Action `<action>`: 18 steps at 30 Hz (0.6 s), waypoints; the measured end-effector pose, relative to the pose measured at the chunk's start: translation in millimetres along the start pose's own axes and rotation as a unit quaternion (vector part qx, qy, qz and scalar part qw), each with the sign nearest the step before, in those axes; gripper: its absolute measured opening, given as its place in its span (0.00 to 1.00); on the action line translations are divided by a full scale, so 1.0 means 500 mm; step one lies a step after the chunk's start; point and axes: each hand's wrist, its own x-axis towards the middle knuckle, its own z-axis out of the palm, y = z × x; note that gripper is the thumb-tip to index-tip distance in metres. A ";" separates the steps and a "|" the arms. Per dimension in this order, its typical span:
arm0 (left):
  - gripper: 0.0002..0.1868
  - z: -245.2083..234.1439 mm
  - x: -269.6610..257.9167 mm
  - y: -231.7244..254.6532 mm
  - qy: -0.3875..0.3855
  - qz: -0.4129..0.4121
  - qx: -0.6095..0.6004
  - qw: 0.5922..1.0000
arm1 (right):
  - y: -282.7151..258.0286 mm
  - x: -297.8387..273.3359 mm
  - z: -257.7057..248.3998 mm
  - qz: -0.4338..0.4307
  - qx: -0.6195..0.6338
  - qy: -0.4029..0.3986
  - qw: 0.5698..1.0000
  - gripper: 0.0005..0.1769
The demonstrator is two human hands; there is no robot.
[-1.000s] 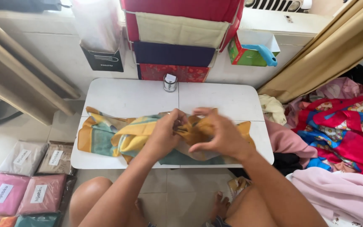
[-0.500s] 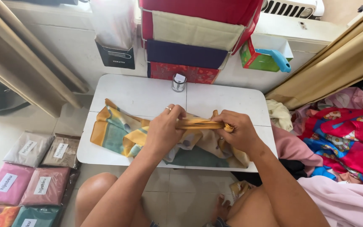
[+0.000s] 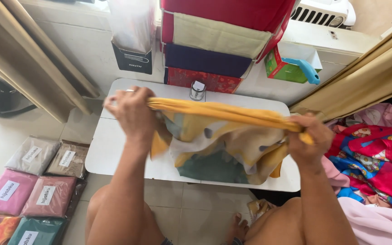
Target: Folding a patterned hijab and using a lint roller to clean it on a small table.
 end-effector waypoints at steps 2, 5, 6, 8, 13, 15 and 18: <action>0.08 -0.058 0.026 -0.010 0.003 -0.008 -0.046 0.999 | -0.011 0.005 -0.032 0.054 0.004 -0.005 0.998 0.07; 0.03 -0.115 0.044 -0.013 -0.023 0.015 -0.150 0.988 | 0.015 -0.002 -0.048 0.130 -0.003 -0.024 0.991 0.13; 0.04 -0.128 0.047 -0.011 -0.052 0.045 -0.209 0.975 | 0.031 -0.009 -0.050 0.152 -0.016 -0.038 0.987 0.14; 0.11 -0.143 0.041 -0.011 -0.185 -0.006 -0.240 0.953 | 0.068 -0.016 -0.057 0.198 0.002 -0.065 0.978 0.14; 0.11 -0.141 0.011 -0.009 -0.538 -0.088 -0.225 0.808 | 0.159 -0.058 -0.072 0.321 0.055 -0.167 0.930 0.13; 0.15 -0.115 -0.011 -0.005 -0.623 -0.036 -0.078 0.777 | 0.181 -0.069 -0.077 0.422 0.063 -0.248 0.870 0.16; 0.16 -0.109 -0.021 0.015 -0.577 -0.004 -0.121 0.808 | 0.209 -0.082 -0.084 0.426 0.015 -0.337 0.840 0.18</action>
